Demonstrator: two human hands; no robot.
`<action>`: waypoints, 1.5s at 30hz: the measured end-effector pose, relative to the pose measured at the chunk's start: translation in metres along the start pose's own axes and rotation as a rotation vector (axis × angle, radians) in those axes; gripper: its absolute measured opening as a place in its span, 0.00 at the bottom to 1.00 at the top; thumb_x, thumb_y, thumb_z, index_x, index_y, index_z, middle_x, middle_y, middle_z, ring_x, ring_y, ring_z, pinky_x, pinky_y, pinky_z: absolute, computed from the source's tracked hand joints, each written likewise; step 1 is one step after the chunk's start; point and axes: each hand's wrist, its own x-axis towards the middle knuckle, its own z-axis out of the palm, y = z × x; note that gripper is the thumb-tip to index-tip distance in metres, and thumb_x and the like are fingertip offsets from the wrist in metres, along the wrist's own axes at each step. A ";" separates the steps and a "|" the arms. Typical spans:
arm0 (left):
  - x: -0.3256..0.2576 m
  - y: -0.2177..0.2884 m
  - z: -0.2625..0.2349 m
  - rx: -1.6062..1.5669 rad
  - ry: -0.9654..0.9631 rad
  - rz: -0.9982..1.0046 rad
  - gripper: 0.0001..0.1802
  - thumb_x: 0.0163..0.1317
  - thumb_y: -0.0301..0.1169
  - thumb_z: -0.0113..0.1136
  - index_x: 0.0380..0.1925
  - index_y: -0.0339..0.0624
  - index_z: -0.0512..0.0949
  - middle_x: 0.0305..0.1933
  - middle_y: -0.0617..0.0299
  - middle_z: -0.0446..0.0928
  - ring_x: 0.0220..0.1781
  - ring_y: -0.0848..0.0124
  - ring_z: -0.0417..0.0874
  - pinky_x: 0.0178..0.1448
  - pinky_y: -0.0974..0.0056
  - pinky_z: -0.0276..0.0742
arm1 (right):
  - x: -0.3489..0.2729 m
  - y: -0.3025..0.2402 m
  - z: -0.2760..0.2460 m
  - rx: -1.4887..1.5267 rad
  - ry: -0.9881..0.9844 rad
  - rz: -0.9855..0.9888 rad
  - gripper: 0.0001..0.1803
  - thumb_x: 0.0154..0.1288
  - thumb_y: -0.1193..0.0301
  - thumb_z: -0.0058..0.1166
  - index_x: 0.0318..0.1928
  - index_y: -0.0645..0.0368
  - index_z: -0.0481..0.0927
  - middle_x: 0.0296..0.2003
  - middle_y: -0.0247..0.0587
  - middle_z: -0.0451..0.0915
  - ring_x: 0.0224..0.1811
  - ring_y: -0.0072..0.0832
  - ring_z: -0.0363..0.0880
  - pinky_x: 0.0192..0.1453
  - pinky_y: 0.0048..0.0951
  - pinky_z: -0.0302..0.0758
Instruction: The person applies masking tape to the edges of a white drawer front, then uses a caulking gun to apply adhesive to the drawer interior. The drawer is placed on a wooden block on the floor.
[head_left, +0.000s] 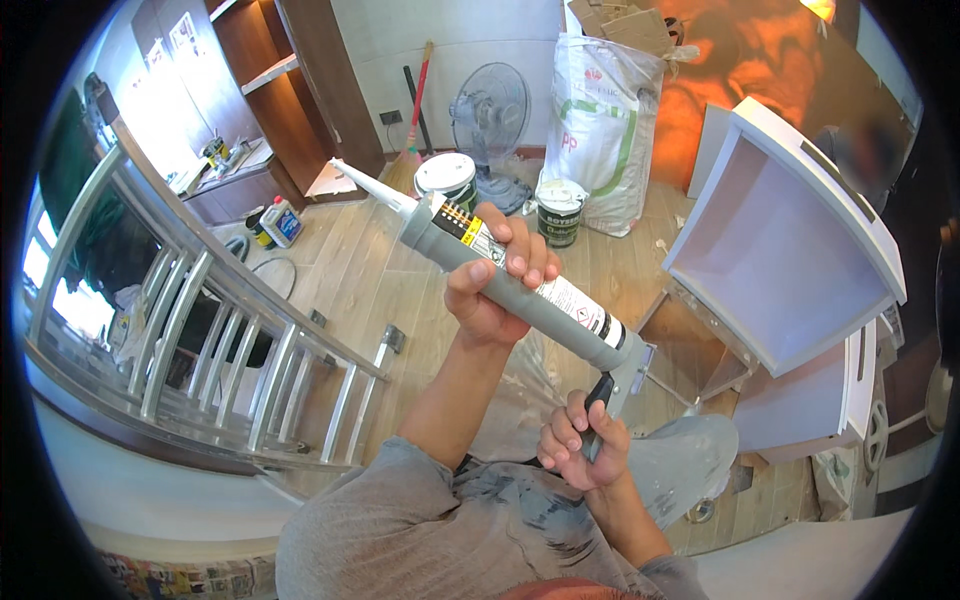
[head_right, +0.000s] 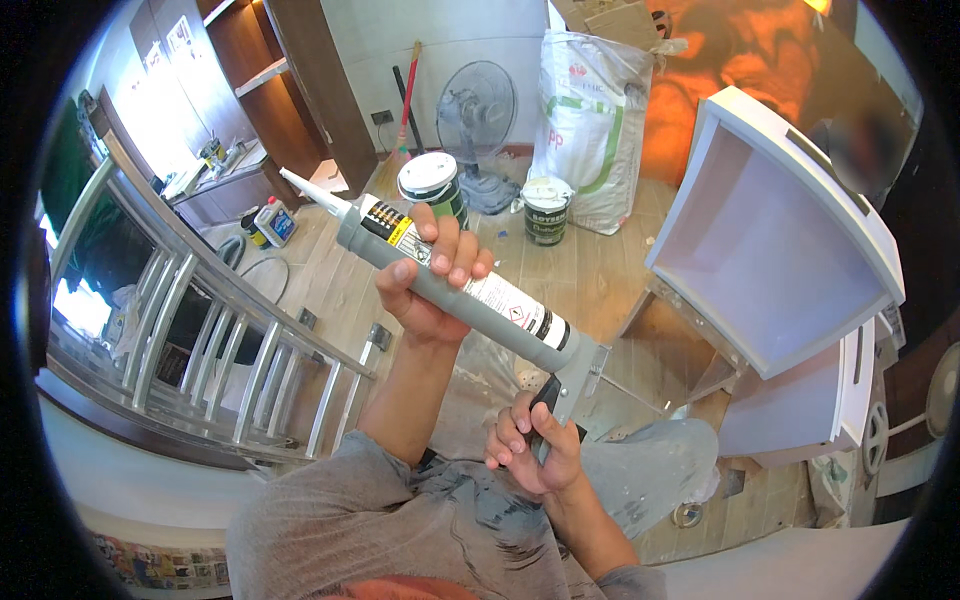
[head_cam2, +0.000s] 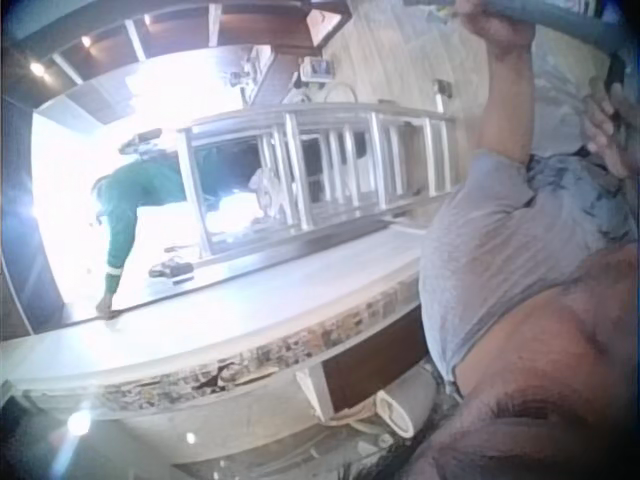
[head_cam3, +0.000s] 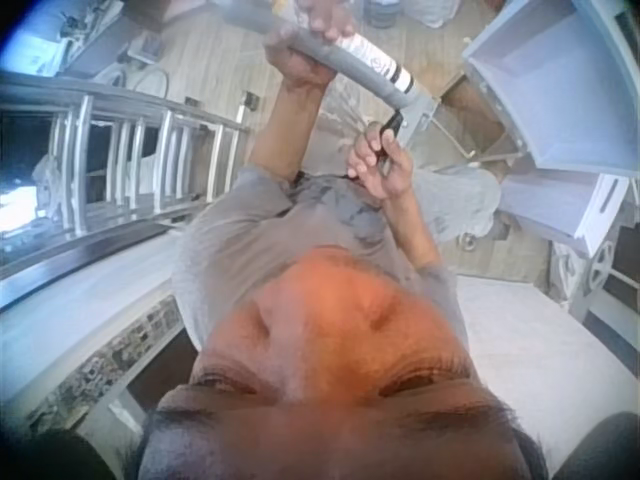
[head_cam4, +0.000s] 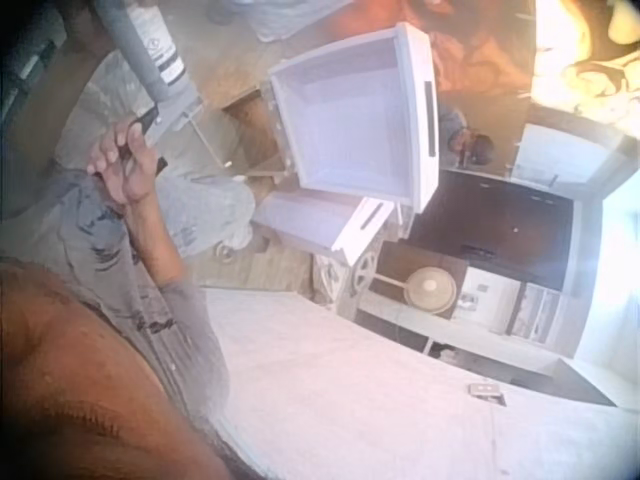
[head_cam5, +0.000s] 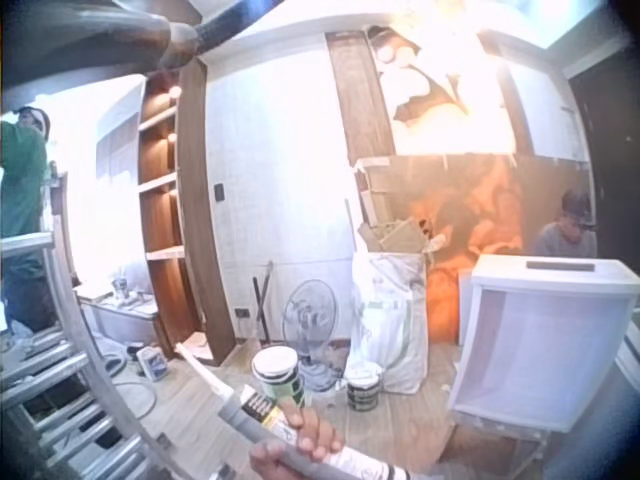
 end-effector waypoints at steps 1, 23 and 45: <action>0.000 0.000 0.000 0.011 0.006 -0.005 0.18 0.61 0.37 0.62 0.48 0.46 0.70 0.34 0.64 0.74 0.36 0.69 0.80 0.53 0.55 0.80 | 0.000 0.000 -0.001 0.004 0.000 0.001 0.21 0.80 0.51 0.50 0.36 0.54 0.69 0.25 0.34 0.68 0.30 0.32 0.75 0.40 0.41 0.82; -0.007 -0.112 -0.069 1.025 0.479 -0.079 0.15 0.59 0.35 0.69 0.41 0.40 0.78 0.34 0.64 0.81 0.33 0.72 0.81 0.39 0.65 0.78 | 0.069 -0.093 0.107 -1.083 0.137 -0.780 0.31 0.76 0.75 0.52 0.76 0.68 0.65 0.53 0.40 0.80 0.45 0.17 0.73 0.53 0.23 0.74; 0.004 -0.141 -0.087 1.156 0.400 -0.048 0.22 0.54 0.39 0.73 0.46 0.42 0.78 0.41 0.60 0.82 0.42 0.69 0.84 0.46 0.62 0.80 | 0.090 -0.127 0.080 -1.015 0.179 -0.730 0.32 0.76 0.72 0.52 0.77 0.66 0.63 0.55 0.37 0.79 0.41 0.15 0.66 0.50 0.20 0.70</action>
